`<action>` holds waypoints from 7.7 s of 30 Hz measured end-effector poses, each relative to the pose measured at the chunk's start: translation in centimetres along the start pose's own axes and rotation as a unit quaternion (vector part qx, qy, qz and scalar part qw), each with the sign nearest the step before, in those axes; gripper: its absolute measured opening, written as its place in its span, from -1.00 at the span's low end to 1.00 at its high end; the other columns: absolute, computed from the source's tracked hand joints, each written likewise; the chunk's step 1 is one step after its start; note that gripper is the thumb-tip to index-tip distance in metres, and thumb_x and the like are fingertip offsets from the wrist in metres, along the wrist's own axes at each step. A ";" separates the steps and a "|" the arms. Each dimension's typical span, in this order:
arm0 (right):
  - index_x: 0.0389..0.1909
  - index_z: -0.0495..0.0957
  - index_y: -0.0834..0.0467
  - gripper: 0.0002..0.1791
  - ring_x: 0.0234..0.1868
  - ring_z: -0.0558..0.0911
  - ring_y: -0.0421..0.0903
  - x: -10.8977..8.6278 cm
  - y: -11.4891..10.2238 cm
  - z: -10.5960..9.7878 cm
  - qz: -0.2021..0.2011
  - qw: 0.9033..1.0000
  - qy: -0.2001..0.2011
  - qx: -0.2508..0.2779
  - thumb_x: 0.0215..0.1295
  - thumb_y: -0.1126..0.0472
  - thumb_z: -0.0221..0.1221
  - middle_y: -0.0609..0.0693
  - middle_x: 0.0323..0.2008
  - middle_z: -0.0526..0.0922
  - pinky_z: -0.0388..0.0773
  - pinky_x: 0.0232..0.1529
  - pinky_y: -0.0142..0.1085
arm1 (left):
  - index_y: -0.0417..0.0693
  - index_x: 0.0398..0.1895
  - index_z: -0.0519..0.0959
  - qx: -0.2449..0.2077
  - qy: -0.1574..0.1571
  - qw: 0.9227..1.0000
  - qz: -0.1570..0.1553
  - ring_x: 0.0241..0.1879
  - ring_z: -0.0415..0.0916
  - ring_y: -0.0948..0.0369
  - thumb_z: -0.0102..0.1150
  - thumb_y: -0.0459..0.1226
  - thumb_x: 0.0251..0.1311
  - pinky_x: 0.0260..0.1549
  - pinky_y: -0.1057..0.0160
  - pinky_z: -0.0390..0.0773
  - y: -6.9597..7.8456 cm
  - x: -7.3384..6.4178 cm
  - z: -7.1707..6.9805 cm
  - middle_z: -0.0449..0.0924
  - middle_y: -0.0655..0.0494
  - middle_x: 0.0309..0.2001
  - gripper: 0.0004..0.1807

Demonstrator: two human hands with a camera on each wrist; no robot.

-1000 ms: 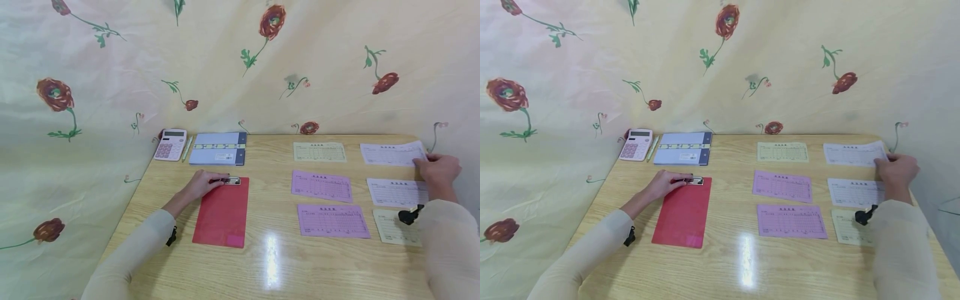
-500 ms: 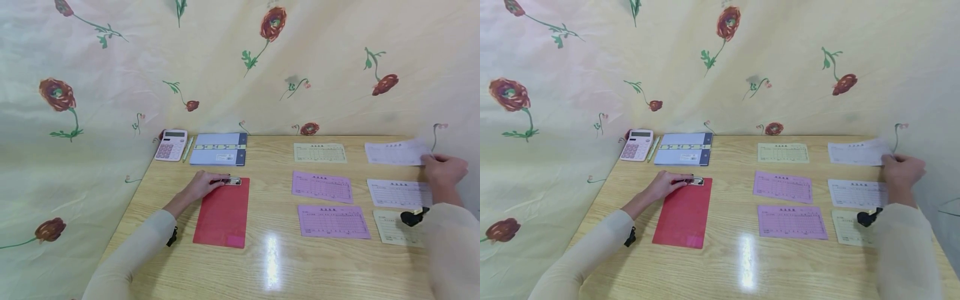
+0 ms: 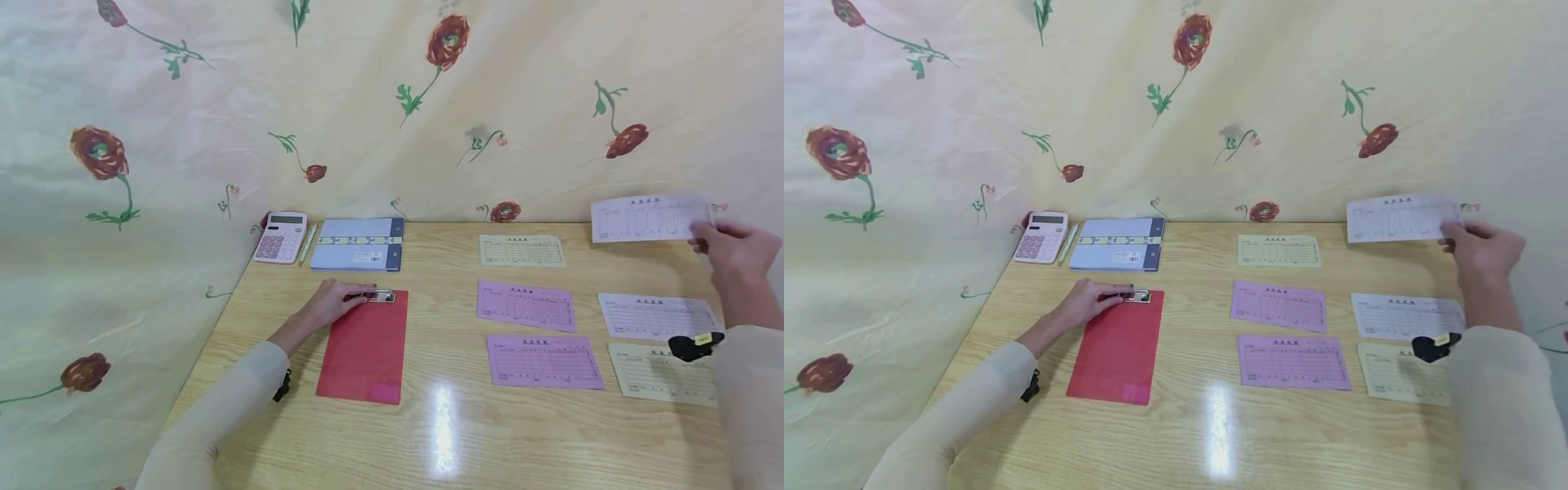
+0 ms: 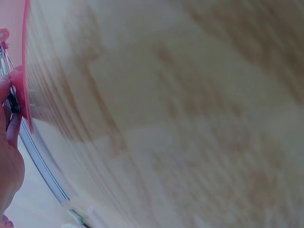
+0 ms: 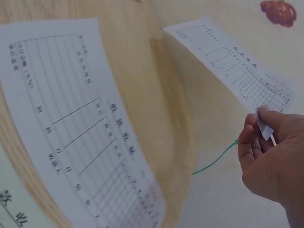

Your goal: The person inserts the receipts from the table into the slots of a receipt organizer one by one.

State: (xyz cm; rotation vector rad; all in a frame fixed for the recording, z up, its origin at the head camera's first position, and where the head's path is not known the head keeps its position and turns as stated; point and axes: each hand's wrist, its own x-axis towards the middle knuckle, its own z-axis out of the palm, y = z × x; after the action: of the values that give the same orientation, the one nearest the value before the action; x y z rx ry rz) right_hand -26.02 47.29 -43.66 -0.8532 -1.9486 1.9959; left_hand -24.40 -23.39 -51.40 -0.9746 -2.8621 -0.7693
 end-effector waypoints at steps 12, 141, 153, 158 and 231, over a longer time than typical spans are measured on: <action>-0.30 0.87 -0.05 -0.80 -0.48 0.76 -0.19 -3.7 -2.3 4.0 -0.035 0.989 -0.124 0.076 0.27 0.36 0.46 -0.18 -0.40 0.76 0.72 -0.42 -0.40 | 0.16 0.26 0.74 0.000 -0.006 1.000 -0.012 -0.26 0.65 0.31 0.38 -0.29 0.42 -0.55 0.43 0.45 0.0 0.0 -0.1 0.75 0.09 0.15 -0.62; 0.17 0.67 0.40 -0.65 -0.24 0.82 -0.02 -26.6 11.0 32.7 -0.010 0.881 -0.406 -0.241 0.47 0.30 0.33 0.22 -0.08 0.80 0.74 -0.30 -0.31 | -0.14 0.18 0.74 0.058 -0.054 0.990 0.118 -0.74 0.25 0.45 0.35 -0.37 0.40 -0.67 0.49 0.34 -0.4 1.2 -1.3 0.80 -0.05 0.00 -0.68; 0.14 0.67 0.42 -0.66 -0.33 0.82 -0.02 -26.4 11.2 33.2 0.000 0.891 -0.392 -0.231 0.47 0.31 0.33 0.22 -0.19 0.81 0.76 -0.34 -0.28 | -0.12 0.16 0.75 0.058 -0.057 0.990 0.112 -0.77 0.19 0.44 0.29 -0.38 0.44 -0.70 0.49 0.29 0.0 1.5 -1.6 0.82 0.00 -0.06 -0.71; 0.09 0.68 0.45 -0.69 -0.40 0.80 -0.05 -26.5 11.0 33.2 -0.004 0.891 -0.393 -0.229 0.47 0.31 0.33 0.21 -0.26 0.81 0.75 -0.37 -0.29 | -0.10 0.18 0.75 0.059 -0.064 0.991 0.097 -0.76 0.15 0.47 0.28 -0.36 0.46 -0.69 0.49 0.25 0.2 1.5 -1.6 0.82 0.03 -0.06 -0.71; 0.10 0.65 0.50 -0.64 -0.53 0.77 -0.06 -25.6 11.0 34.0 0.030 0.884 -0.417 -0.209 0.62 0.23 0.18 0.20 -0.41 0.73 0.76 -0.39 -0.24 | -0.12 0.17 0.75 0.069 -0.059 0.993 0.079 -0.78 0.17 0.46 0.35 -0.38 0.36 -0.73 0.49 0.25 0.8 1.4 -1.4 0.79 0.08 -0.19 -0.67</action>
State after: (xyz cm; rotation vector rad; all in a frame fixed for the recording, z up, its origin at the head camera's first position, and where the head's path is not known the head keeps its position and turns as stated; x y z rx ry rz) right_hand -21.29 4.00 -49.65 -0.0643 -2.9103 2.2278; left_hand -25.21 -22.70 -49.62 -1.2471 -2.8421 -0.5095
